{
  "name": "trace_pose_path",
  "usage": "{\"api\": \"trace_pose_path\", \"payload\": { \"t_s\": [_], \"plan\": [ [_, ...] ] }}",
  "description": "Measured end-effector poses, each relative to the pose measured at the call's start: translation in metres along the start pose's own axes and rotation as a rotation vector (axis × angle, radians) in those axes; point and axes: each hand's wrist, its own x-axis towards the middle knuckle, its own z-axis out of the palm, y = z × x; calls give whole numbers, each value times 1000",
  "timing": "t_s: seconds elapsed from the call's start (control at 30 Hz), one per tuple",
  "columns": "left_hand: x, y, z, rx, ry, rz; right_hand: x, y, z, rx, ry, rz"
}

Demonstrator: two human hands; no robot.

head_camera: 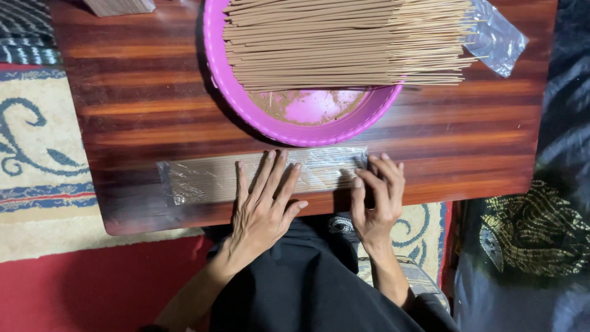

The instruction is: Packaging bundles of incense sticks into clear plastic sleeves.

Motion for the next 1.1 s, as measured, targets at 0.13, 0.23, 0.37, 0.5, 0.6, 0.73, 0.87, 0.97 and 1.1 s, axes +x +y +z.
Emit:
{"api": "trace_pose_path", "payload": {
  "t_s": [0.13, 0.23, 0.37, 0.5, 0.6, 0.73, 0.87, 0.97, 1.1],
  "plan": [
    [-5, -8, -23, -22, 22, -28, 0, -41, 23, 39, -131, -152],
    [-13, -29, -36, -2, 19, -36, 1, -72, 38, -10, -276, -223],
    [-31, -56, -49, 97, -3, -86, -12, -89, 58, -138, -402, -294],
    [-52, -71, -59, 151, 8, -172, -16, -113, 74, -158, -449, -313],
    [-65, -85, -66, 183, 42, -234, -13, -127, 87, -156, -488, -346],
    [-80, -105, -82, 169, 108, -316, -9, -142, 107, -151, -540, -406],
    [-94, -121, -96, 104, 175, -364, -3, -163, 125, -134, -561, -438],
    [-103, -133, -104, 84, 205, -410, 7, -177, 137, -129, -582, -470],
    [-113, -142, -114, 104, 232, -461, 26, -192, 153, -118, -596, -476]
  ]
}}
